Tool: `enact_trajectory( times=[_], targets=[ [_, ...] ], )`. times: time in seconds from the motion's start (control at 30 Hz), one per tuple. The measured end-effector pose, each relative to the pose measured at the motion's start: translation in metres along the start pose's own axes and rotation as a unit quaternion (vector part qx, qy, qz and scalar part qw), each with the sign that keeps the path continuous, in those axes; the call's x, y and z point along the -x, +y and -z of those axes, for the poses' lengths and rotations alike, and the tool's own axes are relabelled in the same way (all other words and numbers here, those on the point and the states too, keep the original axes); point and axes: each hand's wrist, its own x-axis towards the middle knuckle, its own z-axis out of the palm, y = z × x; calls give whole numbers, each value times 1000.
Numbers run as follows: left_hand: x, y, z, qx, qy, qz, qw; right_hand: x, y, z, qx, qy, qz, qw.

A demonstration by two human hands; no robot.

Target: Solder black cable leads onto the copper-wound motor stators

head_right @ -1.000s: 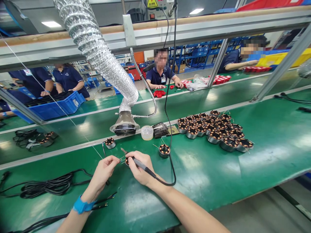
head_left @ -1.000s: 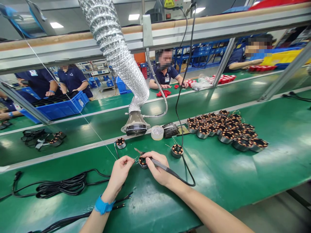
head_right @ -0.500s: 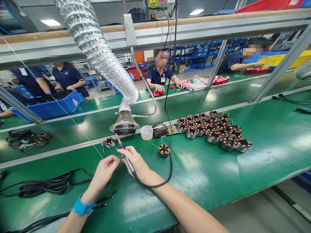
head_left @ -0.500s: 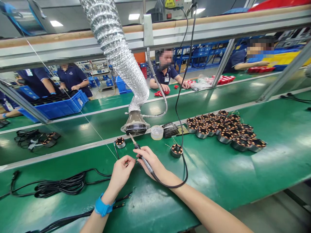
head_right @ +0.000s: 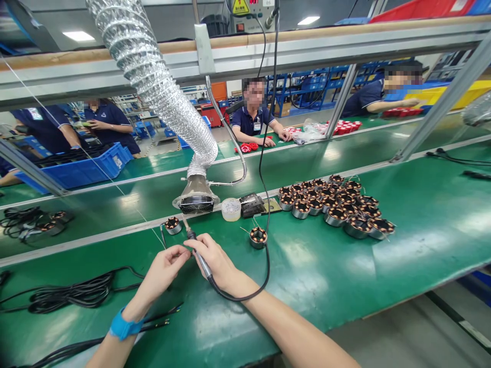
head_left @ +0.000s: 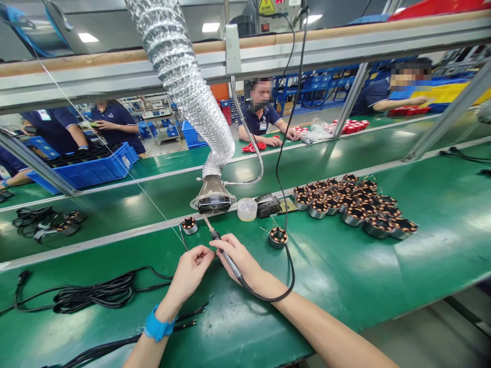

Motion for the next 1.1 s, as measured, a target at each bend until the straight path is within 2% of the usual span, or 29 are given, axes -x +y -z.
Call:
enact_trajectory(
  times=[0.27,0.37,0.53,0.6,0.83,1.1],
  targets=[
    [-7,-5,-4,42,41,-1,998,-1,-7,0,-20,24,3,1000],
    [-11,-9,-3,33,43,8,999,-4,-13,9,-31,77,-4,997],
    [-17,-16,-1,29,33,24,999,-4,-26,31,-26,200,-41,979],
    [-18,-18,0,27,33,27,999,-2,-30,36,-29,224,-51,973],
    [-16,-13,-1,14,34,33,999,2,-37,36,-21,209,-22,977],
    [-13,-8,-3,19,44,26,999,1,-39,35,-25,196,-25,980]
  ],
)
